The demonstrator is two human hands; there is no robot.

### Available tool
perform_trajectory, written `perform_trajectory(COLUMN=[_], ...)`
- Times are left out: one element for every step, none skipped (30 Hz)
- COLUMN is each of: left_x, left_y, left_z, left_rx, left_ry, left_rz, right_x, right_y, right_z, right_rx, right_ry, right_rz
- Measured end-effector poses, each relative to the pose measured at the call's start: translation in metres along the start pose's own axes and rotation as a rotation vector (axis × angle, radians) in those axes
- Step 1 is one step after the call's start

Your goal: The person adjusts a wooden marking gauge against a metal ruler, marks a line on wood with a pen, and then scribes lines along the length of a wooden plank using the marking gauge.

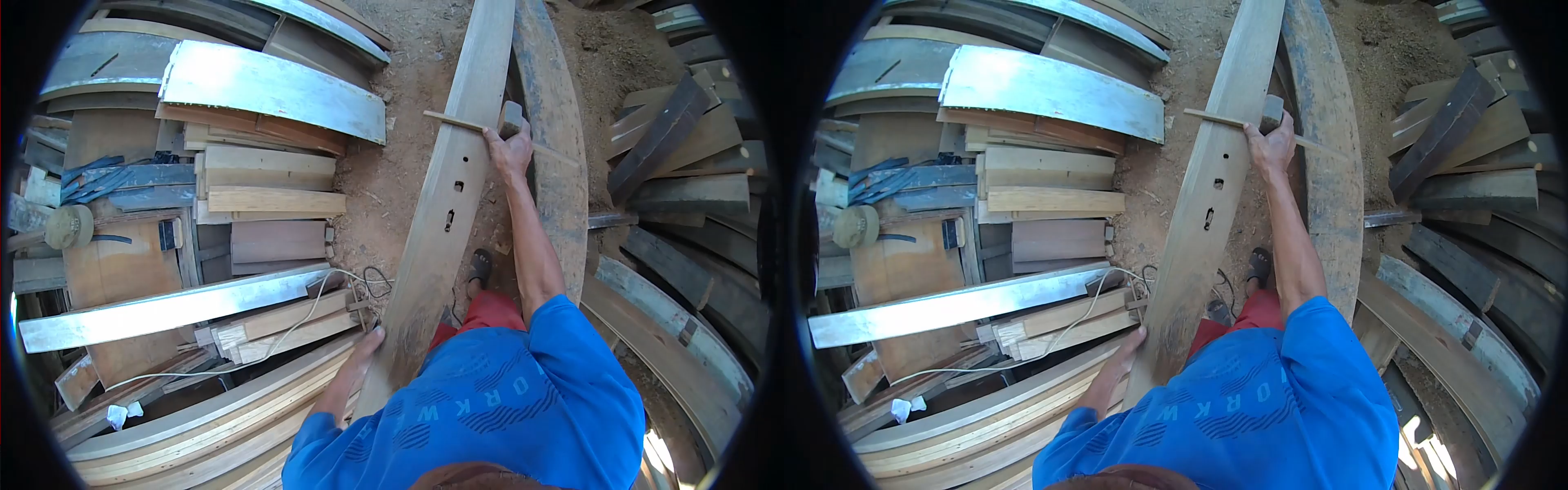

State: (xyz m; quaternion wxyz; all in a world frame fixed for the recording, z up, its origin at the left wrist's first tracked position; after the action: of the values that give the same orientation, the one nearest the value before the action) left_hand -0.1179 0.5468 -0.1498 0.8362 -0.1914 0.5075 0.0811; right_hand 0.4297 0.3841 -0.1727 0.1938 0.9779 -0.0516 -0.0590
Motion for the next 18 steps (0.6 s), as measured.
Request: perform_trajectory(left_x=[0.019, 0.031, 0.035, 0.037, 0.039, 0.039, 0.037, 0.032, 0.026, 0.023, 0.021, 0.02, 0.023, 0.025, 0.026, 0.03, 0.036, 0.034], left_y=[-0.001, -0.004, -0.014, -0.024, -0.029, -0.03, -0.033, -0.037, -0.041, -0.043, -0.045, -0.045, -0.045, -0.043, -0.042, -0.039, -0.032, -0.028], left_z=[0.016, 0.026, 0.031, 0.036, 0.04, 0.041, 0.046, 0.05, 0.054, 0.056, 0.058, 0.058, 0.057, 0.055, 0.052, 0.047, 0.044, 0.039], left_rx=[0.072, 0.148, 0.178, 0.207, 0.235, 0.295, 0.302, 0.305, 0.307, 0.346, 0.385, 0.425, 0.462, 0.499, 0.535, 0.553, 0.576, 0.6], left_ry=[0.014, 0.027, -0.022, -0.07, -0.117, -0.146, -0.148, -0.15, -0.151, -0.14, -0.128, -0.113, -0.128, -0.143, -0.155, -0.136, -0.12, -0.095], left_rz=[-0.018, -0.038, -0.022, -0.006, 0.01, 0.032, 0.029, 0.028, 0.031, 0.068, 0.103, 0.137, 0.151, 0.167, 0.183, 0.186, 0.189, 0.194], right_x=[0.003, 0.006, 0.007, 0.007, 0.006, 0.0, -0.007, -0.014, -0.027, -0.039, -0.051, -0.063, -0.071, -0.073, -0.067, -0.053, -0.039, -0.032], right_y=[0.006, 0.01, 0.015, 0.017, 0.019, 0.022, 0.025, 0.027, 0.028, 0.026, 0.024, 0.022, 0.02, 0.018, 0.012, 0.005, -0.003, -0.007], right_z=[-0.005, -0.009, -0.012, -0.015, -0.017, -0.018, -0.02, -0.02, -0.012, 0.0, 0.009, 0.018, 0.018, 0.018, 0.025, 0.034, 0.043, 0.045], right_rx=[0.005, 0.01, -0.014, -0.039, -0.066, -0.056, -0.048, -0.04, -0.022, 0.0, 0.024, 0.047, 0.069, 0.096, 0.178, 0.26, 0.345, 0.334], right_ry=[-0.031, -0.063, -0.075, -0.087, -0.101, -0.102, -0.099, -0.096, -0.051, -0.005, 0.058, 0.117, 0.175, 0.211, 0.213, 0.213, 0.213, 0.214], right_rz=[-0.028, -0.053, -0.061, -0.069, -0.079, -0.096, -0.115, -0.139, -0.125, -0.109, -0.069, -0.03, 0.008, 0.049, 0.044, 0.044, 0.049, 0.061])
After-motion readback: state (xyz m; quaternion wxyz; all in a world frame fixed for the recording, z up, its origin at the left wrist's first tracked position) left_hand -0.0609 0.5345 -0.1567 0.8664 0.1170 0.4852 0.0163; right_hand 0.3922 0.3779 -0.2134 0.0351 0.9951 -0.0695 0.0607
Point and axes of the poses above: each hand's wrist, its own x-axis towards the middle knuckle, its own y-axis out of the back of the hand, z = x × y, the point moved 2 cm from there along x, towards the middle knuckle, and after that the axes turned 5 degrees about x, right-handed, at the moved point
